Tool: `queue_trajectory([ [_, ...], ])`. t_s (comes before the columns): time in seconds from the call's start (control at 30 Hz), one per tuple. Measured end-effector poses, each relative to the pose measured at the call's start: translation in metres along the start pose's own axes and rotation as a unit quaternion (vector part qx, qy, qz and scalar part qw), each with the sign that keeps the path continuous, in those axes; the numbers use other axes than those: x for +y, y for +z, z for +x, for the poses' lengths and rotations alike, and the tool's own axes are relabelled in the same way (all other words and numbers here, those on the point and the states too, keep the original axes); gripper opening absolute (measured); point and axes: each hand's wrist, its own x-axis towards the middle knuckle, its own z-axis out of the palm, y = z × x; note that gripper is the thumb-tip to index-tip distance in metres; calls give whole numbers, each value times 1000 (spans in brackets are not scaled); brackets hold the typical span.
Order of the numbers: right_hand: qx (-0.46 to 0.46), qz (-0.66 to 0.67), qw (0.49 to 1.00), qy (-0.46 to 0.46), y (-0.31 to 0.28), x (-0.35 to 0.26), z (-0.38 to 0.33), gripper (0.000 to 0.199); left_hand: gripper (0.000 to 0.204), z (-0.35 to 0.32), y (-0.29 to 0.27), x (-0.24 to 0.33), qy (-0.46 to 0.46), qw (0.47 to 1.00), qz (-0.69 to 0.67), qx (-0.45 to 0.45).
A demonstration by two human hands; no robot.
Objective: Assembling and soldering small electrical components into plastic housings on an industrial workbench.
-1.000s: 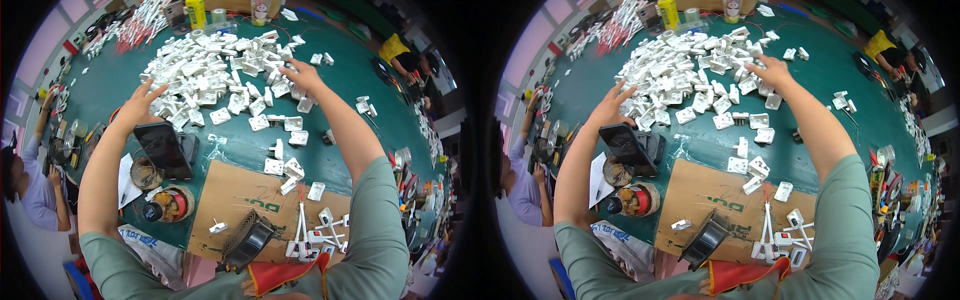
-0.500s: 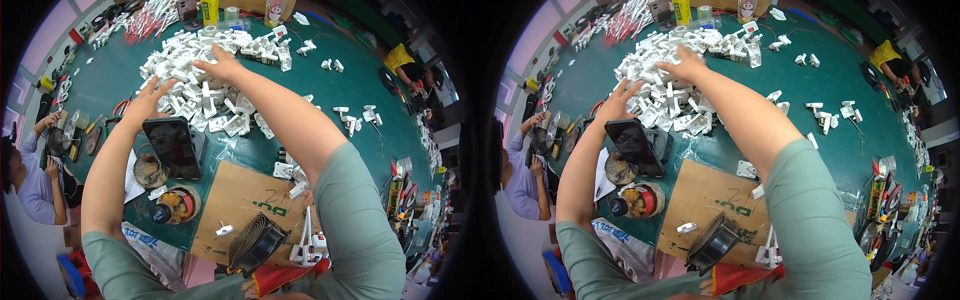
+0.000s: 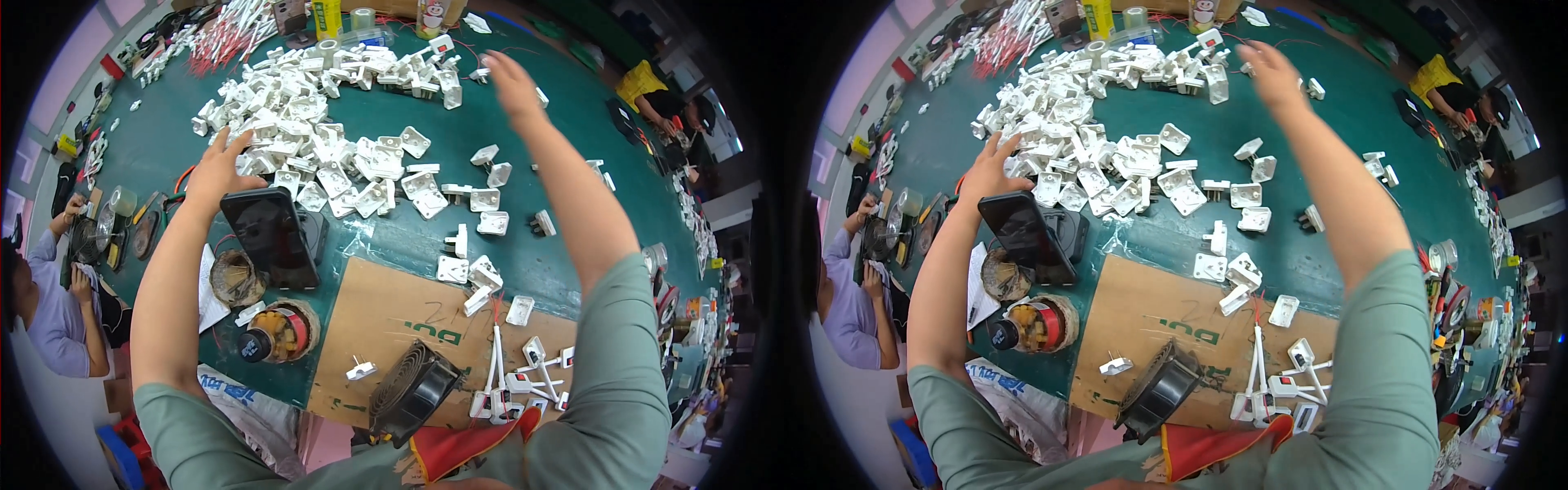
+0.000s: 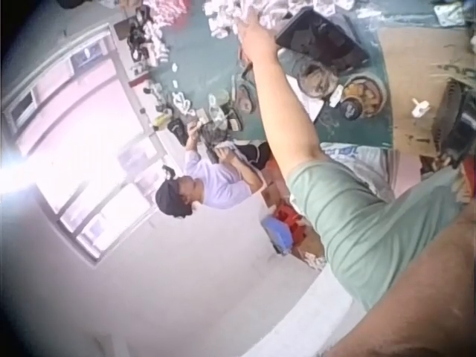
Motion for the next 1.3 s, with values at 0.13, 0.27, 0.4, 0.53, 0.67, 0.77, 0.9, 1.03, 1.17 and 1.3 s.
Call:
queue_trajectory([
  [0.13,107,-382,915,77,-182,64,-19,71,95,9,7,-17,-33,999,-8,29],
  [0.27,87,-329,898,279,-278,102,-60,86,87,15,-1,-4,-69,996,-2,61],
  [0.4,28,-177,894,411,-254,66,-85,84,88,19,-1,-9,-37,998,0,56],
  [0.53,-22,-130,897,421,-200,44,-85,80,87,8,-12,-25,-25,999,-14,38],
  [0.67,-133,-113,904,391,-140,17,-86,83,83,-11,-27,-43,-35,997,-45,56],
  [0.77,-148,-59,907,391,-90,-14,-85,85,79,-22,-38,-49,-57,995,-53,69],
  [0.9,-243,87,898,357,-7,-38,-76,84,74,-31,-51,-50,-77,991,-74,86],
  [1.03,-344,173,877,287,85,-58,-53,82,72,-31,-58,-38,-67,989,-100,89],
  [1.17,-250,11,953,173,121,-58,10,61,70,-30,-55,-44,-42,992,-76,93],
  [1.3,1,-201,979,27,89,2,71,61,69,-36,-59,-27,-59,991,-102,68],
])
